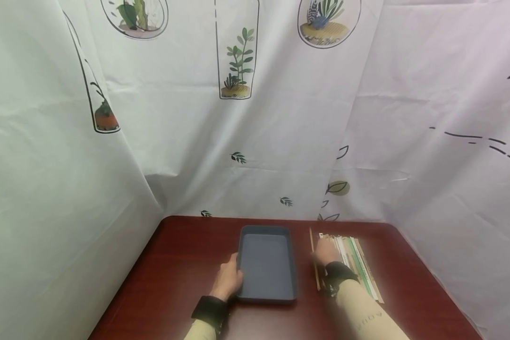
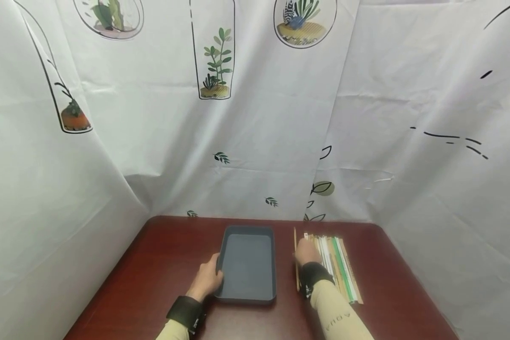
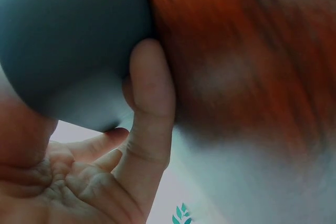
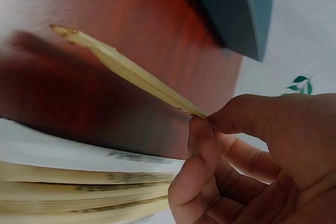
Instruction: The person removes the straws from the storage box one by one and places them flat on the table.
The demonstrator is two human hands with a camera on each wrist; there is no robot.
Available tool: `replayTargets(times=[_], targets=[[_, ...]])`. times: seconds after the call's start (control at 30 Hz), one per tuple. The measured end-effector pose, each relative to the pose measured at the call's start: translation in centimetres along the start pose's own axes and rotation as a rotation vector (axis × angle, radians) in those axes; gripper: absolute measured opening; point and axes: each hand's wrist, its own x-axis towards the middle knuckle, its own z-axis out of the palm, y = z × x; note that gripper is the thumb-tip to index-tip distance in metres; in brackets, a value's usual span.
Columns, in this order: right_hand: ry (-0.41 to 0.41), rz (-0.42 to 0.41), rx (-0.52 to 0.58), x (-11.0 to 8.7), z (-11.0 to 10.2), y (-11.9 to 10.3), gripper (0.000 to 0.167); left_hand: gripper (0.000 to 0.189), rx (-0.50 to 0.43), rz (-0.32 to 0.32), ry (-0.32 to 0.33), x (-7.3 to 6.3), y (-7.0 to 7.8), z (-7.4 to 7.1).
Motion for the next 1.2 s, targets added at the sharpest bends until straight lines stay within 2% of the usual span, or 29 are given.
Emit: replayTargets(times=[0.27,0.6,1.0,1.2], targets=[[-0.009,0.038,0.06,-1.1,1.2,1.9,0.02,0.056,0.007,-0.012,-0.008,0.2,0.0,0.1],[-0.051,0.151,0.044,-1.5,0.7,2.5,0.013,0.056,0.012,-0.015,-0.008,0.2,0.0,0.1],[-0.081,0.13,0.029,-2.0,0.0,2.9,0.017,0.057,0.01,-0.018,-0.012,0.2,0.1,-0.1],[-0.042,0.104,0.053,-2.3,0.0,3.1,0.015,0.056,0.003,-0.002,-0.004,0.0,0.1,-0.3]])
